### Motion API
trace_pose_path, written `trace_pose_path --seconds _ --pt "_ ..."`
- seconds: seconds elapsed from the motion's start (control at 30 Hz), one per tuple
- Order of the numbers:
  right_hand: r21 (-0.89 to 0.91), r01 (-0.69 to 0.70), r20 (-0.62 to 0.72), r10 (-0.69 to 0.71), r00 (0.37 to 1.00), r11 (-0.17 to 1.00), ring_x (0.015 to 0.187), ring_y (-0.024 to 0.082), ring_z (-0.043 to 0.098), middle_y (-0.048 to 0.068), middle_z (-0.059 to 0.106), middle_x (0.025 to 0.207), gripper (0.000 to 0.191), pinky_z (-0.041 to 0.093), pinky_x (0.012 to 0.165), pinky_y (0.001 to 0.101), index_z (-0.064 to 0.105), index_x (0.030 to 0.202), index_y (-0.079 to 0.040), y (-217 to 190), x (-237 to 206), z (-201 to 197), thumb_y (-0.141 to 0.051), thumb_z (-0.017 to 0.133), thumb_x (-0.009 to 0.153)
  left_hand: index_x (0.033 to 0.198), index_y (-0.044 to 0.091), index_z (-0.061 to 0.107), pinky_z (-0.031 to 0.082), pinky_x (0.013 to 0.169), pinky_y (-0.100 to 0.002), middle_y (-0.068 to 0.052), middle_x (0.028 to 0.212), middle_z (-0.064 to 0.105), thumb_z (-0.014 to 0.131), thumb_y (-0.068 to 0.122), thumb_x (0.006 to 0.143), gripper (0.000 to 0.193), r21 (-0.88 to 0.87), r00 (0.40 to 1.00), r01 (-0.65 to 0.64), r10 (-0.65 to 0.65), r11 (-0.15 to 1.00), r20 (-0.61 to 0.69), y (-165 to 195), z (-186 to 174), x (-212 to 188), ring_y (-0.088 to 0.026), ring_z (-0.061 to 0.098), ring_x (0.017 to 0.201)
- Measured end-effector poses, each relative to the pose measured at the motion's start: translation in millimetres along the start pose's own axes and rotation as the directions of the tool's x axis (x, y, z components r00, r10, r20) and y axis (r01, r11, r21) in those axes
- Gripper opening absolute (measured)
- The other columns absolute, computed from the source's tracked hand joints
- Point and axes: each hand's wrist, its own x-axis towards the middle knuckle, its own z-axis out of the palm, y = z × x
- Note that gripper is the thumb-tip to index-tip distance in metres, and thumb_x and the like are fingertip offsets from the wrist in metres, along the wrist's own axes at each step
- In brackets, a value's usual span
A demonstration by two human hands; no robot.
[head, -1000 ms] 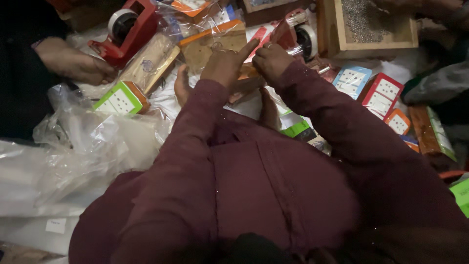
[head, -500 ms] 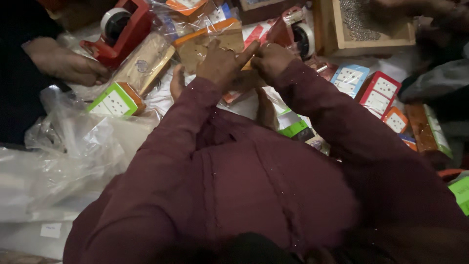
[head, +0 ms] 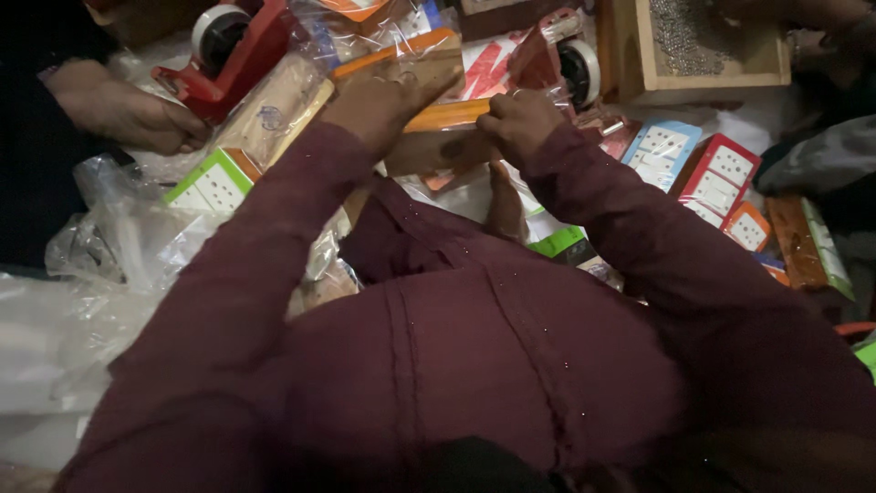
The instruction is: The person sits on the floor and packs electrical switch plates into clear plastic bags. They pick up each switch plate, place it into a bag, and seal the bag using a handheld tape dispenser. The person handles multiple switch plates of different colors and sizes, stacking the packaged items on the table.
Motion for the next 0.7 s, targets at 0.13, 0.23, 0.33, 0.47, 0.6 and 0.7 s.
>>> trace_pose_path --seconds 0.13,0.23,0.33,0.47,0.6,0.7 --pt "-0.080 0.031 -0.009 -0.032 0.999 0.996 0.086 0.032 0.062 0.013 0.062 0.100 0.034 0.051 0.073 0.0461 0.069 0.110 -0.008 -3.4 -0.1 -2.6 -0.019 0.073 0.078 0.166 0.031 0.021 0.057 0.078 -0.046 -0.020 0.106 0.068 0.059 -0.008 0.088 0.095 -0.029 0.972 -0.099 0.091 0.995 -0.218 -14.9 10.9 -17.4 -0.038 0.070 0.090" --pt "-0.036 -0.002 0.054 0.004 0.999 0.999 0.088 0.035 0.059 0.016 0.061 0.102 0.037 0.049 0.075 0.0477 0.067 0.109 -0.006 -9.9 -3.7 -5.8 -0.017 0.074 0.074 0.166 0.032 0.024 0.057 0.081 -0.047 -0.020 0.106 0.067 0.061 -0.009 0.087 0.097 -0.015 0.993 -0.059 0.058 0.998 -0.104 -15.4 12.4 -17.2 -0.038 0.069 0.092" --pt "-0.102 0.036 -0.031 -0.039 0.999 0.994 0.098 0.034 0.059 0.013 0.060 0.105 0.036 0.051 0.084 0.0451 0.066 0.108 -0.006 -16.3 -8.6 -5.3 -0.019 0.075 0.075 0.161 0.027 0.032 0.056 0.081 -0.048 -0.021 0.112 0.068 0.068 -0.003 0.076 0.097 -0.129 0.975 -0.115 0.087 0.985 -0.207 -15.7 4.0 -11.9 -0.040 0.069 0.096" --pt "-0.216 0.098 -0.107 -0.123 0.987 0.972 0.097 0.030 0.060 0.010 0.058 0.100 0.027 0.053 0.094 0.0471 0.065 0.101 -0.011 -18.8 -14.1 5.4 -0.023 0.072 0.078 0.154 0.028 0.039 0.053 0.085 -0.049 -0.014 0.107 0.072 0.073 0.017 0.086 0.077 -0.471 0.981 0.179 -0.194 0.864 0.017 -5.7 2.0 21.8 -0.033 0.069 0.099" --pt "-0.316 0.132 -0.147 -0.186 0.972 0.939 0.095 0.027 0.060 0.009 0.059 0.104 0.031 0.053 0.093 0.0445 0.069 0.112 -0.013 -12.0 -20.0 19.4 -0.021 0.065 0.083 0.148 0.019 0.048 0.053 0.087 -0.050 -0.018 0.107 0.073 0.072 0.026 0.092 0.061 -0.545 0.963 0.041 -0.178 0.837 -0.201 36.0 40.0 83.3 -0.038 0.069 0.101" --pt "-0.331 0.129 -0.192 -0.200 0.961 0.935 0.098 0.027 0.061 0.011 0.062 0.112 0.033 0.054 0.091 0.0414 0.069 0.114 -0.012 -5.8 -20.8 26.3 -0.020 0.064 0.083 0.144 0.014 0.050 0.052 0.085 -0.053 -0.021 0.109 0.071 0.068 0.032 0.095 0.055 -0.584 0.941 0.107 -0.271 0.805 -0.202 50.0 72.7 100.5 -0.041 0.067 0.101"
